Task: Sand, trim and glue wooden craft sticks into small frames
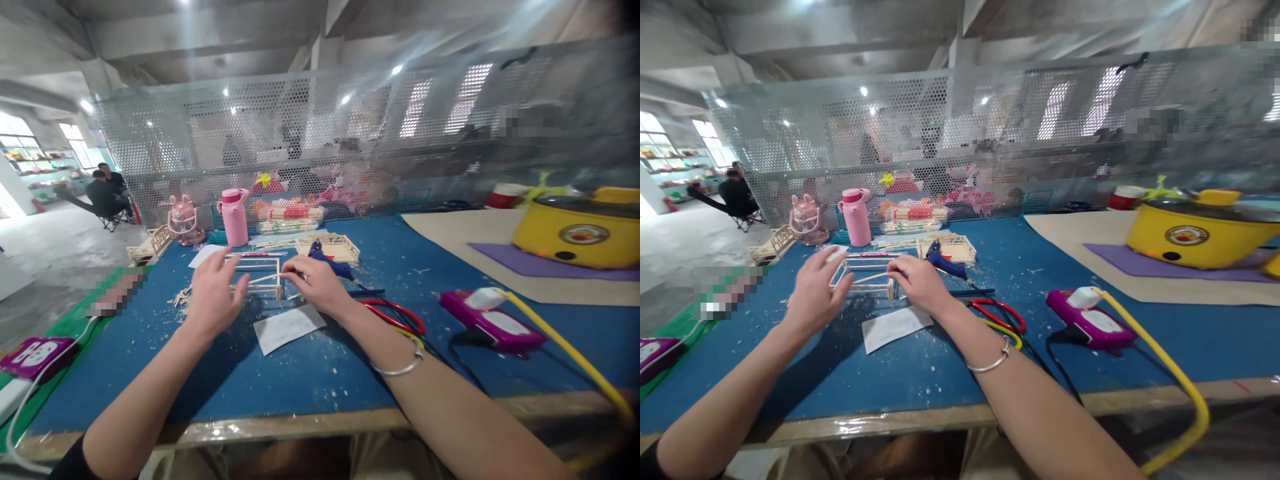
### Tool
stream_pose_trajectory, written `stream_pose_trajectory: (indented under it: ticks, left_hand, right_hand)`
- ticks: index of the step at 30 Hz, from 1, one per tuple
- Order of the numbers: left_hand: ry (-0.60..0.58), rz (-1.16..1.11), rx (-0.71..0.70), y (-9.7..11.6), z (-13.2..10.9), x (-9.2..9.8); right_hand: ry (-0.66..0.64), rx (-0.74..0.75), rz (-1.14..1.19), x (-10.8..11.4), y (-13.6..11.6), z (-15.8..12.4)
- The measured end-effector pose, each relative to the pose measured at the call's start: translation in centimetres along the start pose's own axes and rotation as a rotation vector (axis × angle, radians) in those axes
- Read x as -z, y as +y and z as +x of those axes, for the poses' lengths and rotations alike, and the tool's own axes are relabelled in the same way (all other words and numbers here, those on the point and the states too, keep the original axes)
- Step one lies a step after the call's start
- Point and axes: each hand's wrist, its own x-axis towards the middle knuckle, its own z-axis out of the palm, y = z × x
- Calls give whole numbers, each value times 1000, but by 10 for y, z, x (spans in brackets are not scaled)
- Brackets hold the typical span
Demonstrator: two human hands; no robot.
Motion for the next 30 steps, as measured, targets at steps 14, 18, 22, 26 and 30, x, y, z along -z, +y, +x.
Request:
stream_pose_trajectory:
  ticks: [14, 18, 22, 26, 30]
  left_hand:
    - [-425, -599, 87, 20, 1, -19]
    - [-383, -510, 48, 17, -4, -24]
    - [-337, -461, -3, 12, -3, -29]
    - [-330, -454, -4, 8, -2, -31]
    - [-306, -461, -7, 7, -2, -31]
  right_hand:
    - [-97, -87, -24, 31, 1, 1]
    - [-599, -645, -240, 73, 16, -6]
    - [-881, -945, -303, 82, 21, -15]
    - [-882, -917, -376, 72, 12, -14]
    - [-844, -756, -565, 61, -6, -20]
